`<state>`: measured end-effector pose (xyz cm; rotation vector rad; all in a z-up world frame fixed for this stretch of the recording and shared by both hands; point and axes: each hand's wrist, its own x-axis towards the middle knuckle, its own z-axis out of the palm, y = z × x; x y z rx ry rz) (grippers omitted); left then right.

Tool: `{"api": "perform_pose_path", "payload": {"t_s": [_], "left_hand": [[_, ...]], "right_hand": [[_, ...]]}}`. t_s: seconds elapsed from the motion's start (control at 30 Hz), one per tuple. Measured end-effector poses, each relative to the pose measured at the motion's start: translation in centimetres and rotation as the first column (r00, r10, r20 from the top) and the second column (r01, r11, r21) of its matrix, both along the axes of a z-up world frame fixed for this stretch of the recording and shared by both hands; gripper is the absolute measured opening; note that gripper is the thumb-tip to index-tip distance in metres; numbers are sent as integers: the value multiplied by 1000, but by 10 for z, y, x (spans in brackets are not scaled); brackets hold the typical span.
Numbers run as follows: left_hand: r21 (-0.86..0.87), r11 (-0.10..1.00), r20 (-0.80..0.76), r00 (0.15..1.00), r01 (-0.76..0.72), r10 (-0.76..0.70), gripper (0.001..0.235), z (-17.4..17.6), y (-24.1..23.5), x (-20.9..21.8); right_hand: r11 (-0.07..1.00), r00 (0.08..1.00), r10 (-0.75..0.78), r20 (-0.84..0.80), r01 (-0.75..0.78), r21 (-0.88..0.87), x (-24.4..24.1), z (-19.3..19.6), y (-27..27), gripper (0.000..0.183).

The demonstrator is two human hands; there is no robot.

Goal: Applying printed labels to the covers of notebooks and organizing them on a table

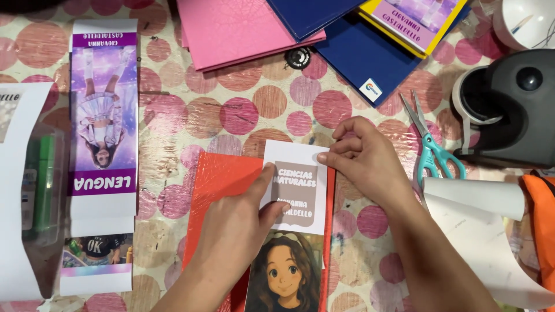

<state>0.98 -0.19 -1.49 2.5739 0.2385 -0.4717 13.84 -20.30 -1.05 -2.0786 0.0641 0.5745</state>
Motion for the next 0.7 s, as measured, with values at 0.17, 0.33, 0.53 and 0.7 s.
{"api": "perform_pose_path", "payload": {"t_s": [0.17, 0.33, 0.53, 0.7], "left_hand": [[-12, 1000, 0, 1000, -15, 15, 74, 1, 0, 0], [-11, 1000, 10, 1000, -13, 13, 74, 1, 0, 0], [-10, 1000, 2, 1000, -12, 12, 73, 2, 0, 0], [2, 1000, 13, 1000, -16, 16, 73, 0, -1, -1]], "right_hand": [[1000, 1000, -10, 1, 10, 19, 1, -8, -2, 39], [997, 1000, 3, 31, -5, 76, 2, -13, -4, 37], [986, 999, -23, 33, 17, 165, 1, -21, -6, 39], [981, 998, -32, 45, 23, 191, 0, -24, -7, 43]]}}
